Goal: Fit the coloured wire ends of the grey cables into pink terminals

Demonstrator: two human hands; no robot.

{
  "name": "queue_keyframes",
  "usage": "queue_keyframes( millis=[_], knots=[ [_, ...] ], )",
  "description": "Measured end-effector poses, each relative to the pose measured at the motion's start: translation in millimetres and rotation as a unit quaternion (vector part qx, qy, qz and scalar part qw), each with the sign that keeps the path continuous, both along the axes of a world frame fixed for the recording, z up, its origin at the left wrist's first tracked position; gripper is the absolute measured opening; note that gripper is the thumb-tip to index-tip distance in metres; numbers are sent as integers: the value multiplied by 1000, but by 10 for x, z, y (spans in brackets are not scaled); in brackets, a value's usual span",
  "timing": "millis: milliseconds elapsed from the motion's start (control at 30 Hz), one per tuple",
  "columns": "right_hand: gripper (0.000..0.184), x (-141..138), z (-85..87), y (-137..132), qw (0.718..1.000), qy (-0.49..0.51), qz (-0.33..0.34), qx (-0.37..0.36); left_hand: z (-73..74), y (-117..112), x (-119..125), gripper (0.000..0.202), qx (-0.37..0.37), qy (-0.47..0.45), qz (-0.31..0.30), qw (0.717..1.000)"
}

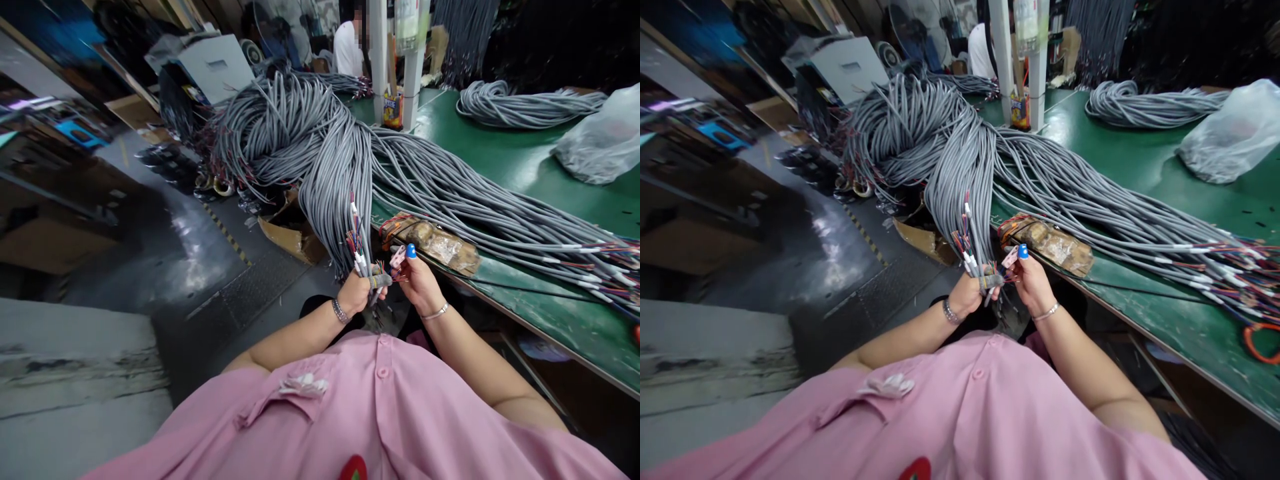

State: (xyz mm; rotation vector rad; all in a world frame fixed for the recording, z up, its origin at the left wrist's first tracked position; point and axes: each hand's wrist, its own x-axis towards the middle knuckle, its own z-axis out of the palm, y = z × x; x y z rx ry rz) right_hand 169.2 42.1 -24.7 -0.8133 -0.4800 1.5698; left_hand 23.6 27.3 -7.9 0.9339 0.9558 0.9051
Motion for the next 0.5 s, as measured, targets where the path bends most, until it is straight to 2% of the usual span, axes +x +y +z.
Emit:
queue_keyframes(
  millis=[300, 500],
  knots=[
    [57, 31, 68, -63, 998, 3, 50, -28, 49, -115, -25, 32, 12, -15, 25, 1000],
    [37, 49, 41, -44, 999, 9, 41, -7, 76, -181, 17, 32, 23, -46, 77, 996]
  ],
)
